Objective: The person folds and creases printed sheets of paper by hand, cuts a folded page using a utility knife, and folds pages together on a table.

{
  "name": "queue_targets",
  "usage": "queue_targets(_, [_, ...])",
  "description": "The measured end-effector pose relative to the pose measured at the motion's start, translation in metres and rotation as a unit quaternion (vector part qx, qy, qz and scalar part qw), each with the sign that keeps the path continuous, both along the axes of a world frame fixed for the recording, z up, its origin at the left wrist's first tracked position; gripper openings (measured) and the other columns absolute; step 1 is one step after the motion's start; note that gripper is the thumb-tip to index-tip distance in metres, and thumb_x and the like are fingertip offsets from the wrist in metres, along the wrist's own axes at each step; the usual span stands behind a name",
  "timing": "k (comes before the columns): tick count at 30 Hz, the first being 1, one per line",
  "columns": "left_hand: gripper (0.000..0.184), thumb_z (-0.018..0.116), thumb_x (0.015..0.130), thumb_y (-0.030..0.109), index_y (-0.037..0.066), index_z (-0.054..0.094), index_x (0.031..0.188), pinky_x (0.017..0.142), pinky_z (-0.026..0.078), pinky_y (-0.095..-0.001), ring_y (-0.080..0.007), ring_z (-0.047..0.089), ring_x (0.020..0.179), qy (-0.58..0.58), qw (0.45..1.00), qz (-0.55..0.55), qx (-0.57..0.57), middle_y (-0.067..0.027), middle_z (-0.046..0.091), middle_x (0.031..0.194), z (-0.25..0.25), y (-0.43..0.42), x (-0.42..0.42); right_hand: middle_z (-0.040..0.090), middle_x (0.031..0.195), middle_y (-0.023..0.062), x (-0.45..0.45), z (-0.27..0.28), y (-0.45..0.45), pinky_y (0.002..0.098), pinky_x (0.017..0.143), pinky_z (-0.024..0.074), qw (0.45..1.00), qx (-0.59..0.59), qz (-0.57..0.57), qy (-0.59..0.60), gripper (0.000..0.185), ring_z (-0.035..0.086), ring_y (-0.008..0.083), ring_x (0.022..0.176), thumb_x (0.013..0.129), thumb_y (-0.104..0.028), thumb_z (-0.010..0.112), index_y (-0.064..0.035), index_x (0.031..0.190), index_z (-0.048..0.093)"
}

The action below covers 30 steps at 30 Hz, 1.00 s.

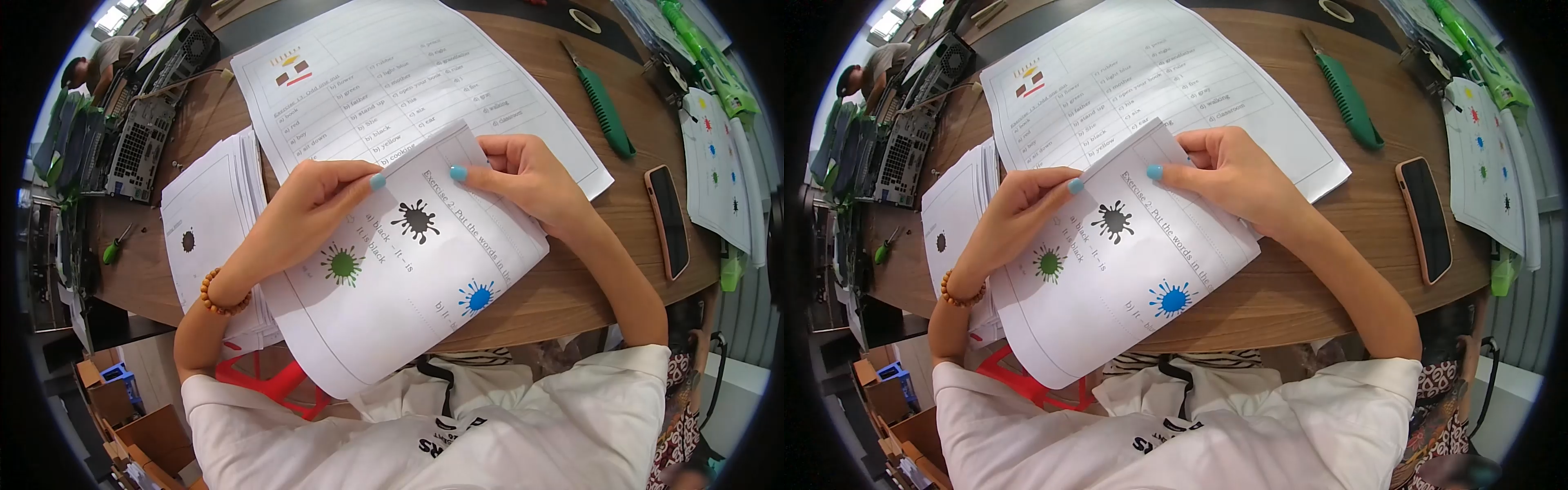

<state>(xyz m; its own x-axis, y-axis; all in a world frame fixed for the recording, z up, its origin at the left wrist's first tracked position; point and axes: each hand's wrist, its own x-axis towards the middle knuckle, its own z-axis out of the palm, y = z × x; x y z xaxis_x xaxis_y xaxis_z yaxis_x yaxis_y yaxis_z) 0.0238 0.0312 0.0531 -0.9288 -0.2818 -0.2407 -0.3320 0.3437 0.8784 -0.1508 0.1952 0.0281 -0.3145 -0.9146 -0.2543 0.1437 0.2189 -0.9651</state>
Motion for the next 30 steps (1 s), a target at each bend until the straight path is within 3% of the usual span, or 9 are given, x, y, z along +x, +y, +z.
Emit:
queue_targets(5, [0.028, 0.050, 0.089, 0.010, -0.011, 0.055, 0.106, 0.064, 0.045, -0.0183, -0.0038, 0.053, 0.072, 0.046, 0.998, -0.013, -0.049, -0.0057, 0.061, 0.084, -0.006, 0.001, 0.003, 0.065, 0.087, 0.0166, 0.000, -0.002, 0.000, 0.0228, 0.060, 0.0523, 1.000, -0.004, -0.010, 0.021, 0.034, 0.065, 0.0138, 0.070, 0.081, -0.011, 0.063, 0.0087, 0.107, 0.056])
queue_targets(10, [0.029, 0.052, 0.088, 0.009, -0.010, 0.055, 0.109, 0.065, 0.044, -0.0161, -0.0031, 0.052, 0.074, 0.028, 0.997, -0.002, 0.078, -0.0044, 0.061, 0.086, -0.005, 0.003, -0.002, 0.065, 0.088, 0.0159, -0.006, -0.003, -0.001, 0.0238, 0.062, 0.0516, 0.998, 0.000, -0.018, 0.058, 0.033, 0.064, 0.0134, 0.073, 0.080, -0.012, 0.064, 0.0082, 0.105, 0.057])
queue_targets(13, [0.029, 0.052, 0.087, 0.007, -0.009, 0.054, 0.111, 0.068, 0.045, -0.0162, -0.0037, 0.055, 0.077, 0.002, 0.996, -0.024, 0.089, -0.0049, 0.062, 0.089, -0.012, -0.004, -0.005, 0.065, 0.089, 0.0162, -0.016, 0.002, 0.003, 0.0299, 0.069, 0.0511, 0.972, 0.006, -0.005, 0.233, 0.032, 0.064, 0.0211, 0.078, 0.080, -0.015, 0.062, 0.0086, 0.102, 0.058])
queue_targets(15, [0.029, 0.051, 0.087, 0.006, -0.010, 0.054, 0.111, 0.069, 0.045, -0.0163, -0.0036, 0.055, 0.077, 0.021, 0.997, -0.005, 0.073, -0.0051, 0.062, 0.089, -0.015, -0.006, -0.003, 0.058, 0.113, 0.0174, -0.014, 0.019, 0.012, 0.0315, 0.086, 0.0461, 0.807, -0.066, -0.071, 0.583, 0.039, 0.058, 0.0271, 0.101, 0.081, -0.013, 0.061, 0.0041, 0.115, 0.052])
queue_targets(18, [0.032, 0.052, 0.086, 0.004, -0.010, 0.052, 0.114, 0.070, 0.046, -0.0171, -0.0041, 0.056, 0.080, 0.052, 0.994, 0.035, 0.086, -0.0066, 0.062, 0.093, -0.018, -0.012, -0.004, 0.041, 0.132, 0.0181, 0.020, 0.027, 0.015, 0.0405, 0.101, 0.0315, 0.735, -0.168, -0.049, 0.655, 0.055, 0.040, 0.0331, 0.122, 0.084, -0.025, 0.057, 0.0031, 0.128, 0.040])
queue_targets(20, [0.034, 0.054, 0.086, 0.004, -0.011, 0.050, 0.116, 0.071, 0.046, -0.0180, -0.0048, 0.056, 0.082, 0.058, 0.990, 0.053, 0.115, -0.0078, 0.062, 0.097, -0.024, -0.016, -0.004, 0.026, 0.142, 0.0173, 0.036, 0.000, 0.018, 0.0468, 0.107, 0.0170, 0.715, -0.083, 0.167, 0.673, 0.066, 0.025, 0.0304, 0.131, 0.085, -0.037, 0.051, 0.0010, 0.135, 0.029])
queue_targets(23, [0.033, 0.051, 0.089, 0.006, -0.011, 0.049, 0.117, 0.072, 0.048, -0.0188, -0.0057, 0.057, 0.081, 0.054, 0.993, 0.049, 0.092, -0.0091, 0.062, 0.098, -0.030, -0.020, -0.006, 0.023, 0.143, 0.0177, 0.033, -0.023, 0.022, 0.0512, 0.108, 0.0069, 0.726, -0.081, 0.201, 0.652, 0.069, 0.019, 0.0302, 0.133, 0.087, -0.045, 0.045, 0.0008, 0.135, 0.028])
queue_targets(27, [0.031, 0.047, 0.086, 0.002, -0.012, 0.052, 0.112, 0.066, 0.048, -0.0193, -0.0052, 0.057, 0.075, 0.073, 0.991, 0.063, 0.097, -0.0069, 0.063, 0.091, -0.028, -0.016, -0.007, 0.026, 0.143, 0.0131, 0.060, 0.008, 0.025, 0.0517, 0.108, 0.0085, 0.712, -0.084, 0.184, 0.672, 0.071, 0.021, 0.0273, 0.133, 0.086, -0.050, 0.043, -0.0023, 0.136, 0.027])
queue_targets(30, [0.031, 0.047, 0.085, 0.002, -0.012, 0.052, 0.112, 0.066, 0.048, -0.0195, -0.0054, 0.057, 0.075, 0.065, 0.991, 0.056, 0.100, -0.0073, 0.063, 0.092, -0.027, -0.015, -0.005, 0.029, 0.142, 0.0016, 0.091, -0.009, 0.028, 0.0508, 0.108, 0.0112, 0.739, -0.156, 0.307, 0.579, 0.073, 0.023, 0.0159, 0.132, 0.082, -0.058, 0.043, -0.0126, 0.137, 0.031])
